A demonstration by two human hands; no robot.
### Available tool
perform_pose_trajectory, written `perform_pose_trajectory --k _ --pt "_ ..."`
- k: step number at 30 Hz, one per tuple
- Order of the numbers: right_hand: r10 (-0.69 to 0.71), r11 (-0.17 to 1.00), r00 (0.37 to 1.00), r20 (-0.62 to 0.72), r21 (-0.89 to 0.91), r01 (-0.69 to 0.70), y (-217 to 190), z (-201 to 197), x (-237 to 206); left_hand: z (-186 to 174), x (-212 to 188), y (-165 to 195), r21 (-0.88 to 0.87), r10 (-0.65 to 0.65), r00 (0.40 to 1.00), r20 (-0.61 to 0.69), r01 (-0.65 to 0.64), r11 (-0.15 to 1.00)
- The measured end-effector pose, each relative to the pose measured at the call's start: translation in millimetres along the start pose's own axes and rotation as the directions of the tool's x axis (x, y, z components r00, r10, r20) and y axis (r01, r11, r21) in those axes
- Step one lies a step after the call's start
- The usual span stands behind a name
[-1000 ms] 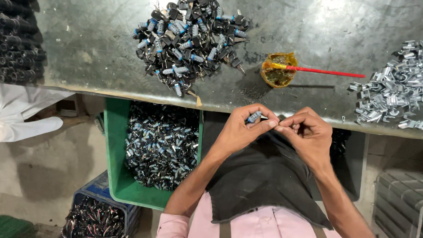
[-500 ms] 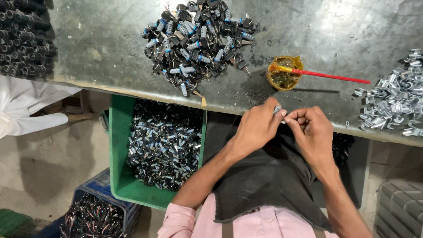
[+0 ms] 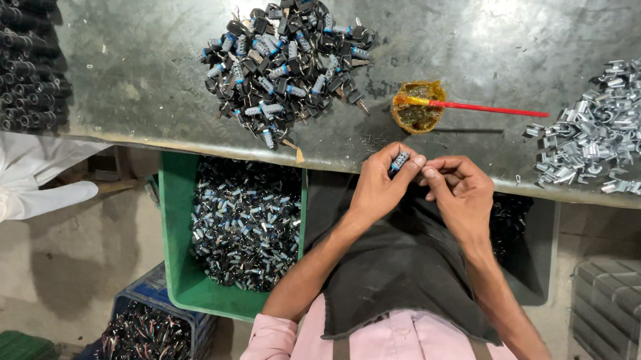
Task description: The person repeatedly picks small cylindrical electronic components from a pile, applies a yellow substance with a brush, and attaches a metal ring to each component. The finished units are placed back on the table.
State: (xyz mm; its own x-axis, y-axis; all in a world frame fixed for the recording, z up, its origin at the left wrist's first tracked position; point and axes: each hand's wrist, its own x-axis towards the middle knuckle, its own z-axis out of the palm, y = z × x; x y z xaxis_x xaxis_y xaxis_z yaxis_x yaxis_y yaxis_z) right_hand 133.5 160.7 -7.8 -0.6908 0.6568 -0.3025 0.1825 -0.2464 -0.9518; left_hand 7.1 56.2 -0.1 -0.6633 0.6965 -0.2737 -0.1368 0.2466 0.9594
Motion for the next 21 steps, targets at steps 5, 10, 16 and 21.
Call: perform_pose_trajectory --k 5,10,16,21 --pt "-0.029 1.0 0.998 -0.054 -0.005 0.029 -0.1 13.0 -3.3 9.7 -4.1 2.8 -0.027 0.072 0.996 -0.057 -0.074 0.997" --pt "-0.202 0.888 0.971 -0.129 -0.442 0.127 -1.5 21.1 -7.2 17.0 -6.7 0.9 0.249 0.208 0.969 -0.132 -0.171 0.953" --pt "-0.179 0.816 0.979 -0.102 -0.571 0.09 5.4 12.8 -6.5 21.2 -1.1 7.1 0.527 0.242 0.963 -0.115 -0.147 0.837" --pt "0.004 0.936 0.998 -0.061 -0.351 -0.025 -6.0 -1.0 -9.0 2.4 -13.1 29.5 0.544 0.297 0.953 -0.058 -0.219 0.81"
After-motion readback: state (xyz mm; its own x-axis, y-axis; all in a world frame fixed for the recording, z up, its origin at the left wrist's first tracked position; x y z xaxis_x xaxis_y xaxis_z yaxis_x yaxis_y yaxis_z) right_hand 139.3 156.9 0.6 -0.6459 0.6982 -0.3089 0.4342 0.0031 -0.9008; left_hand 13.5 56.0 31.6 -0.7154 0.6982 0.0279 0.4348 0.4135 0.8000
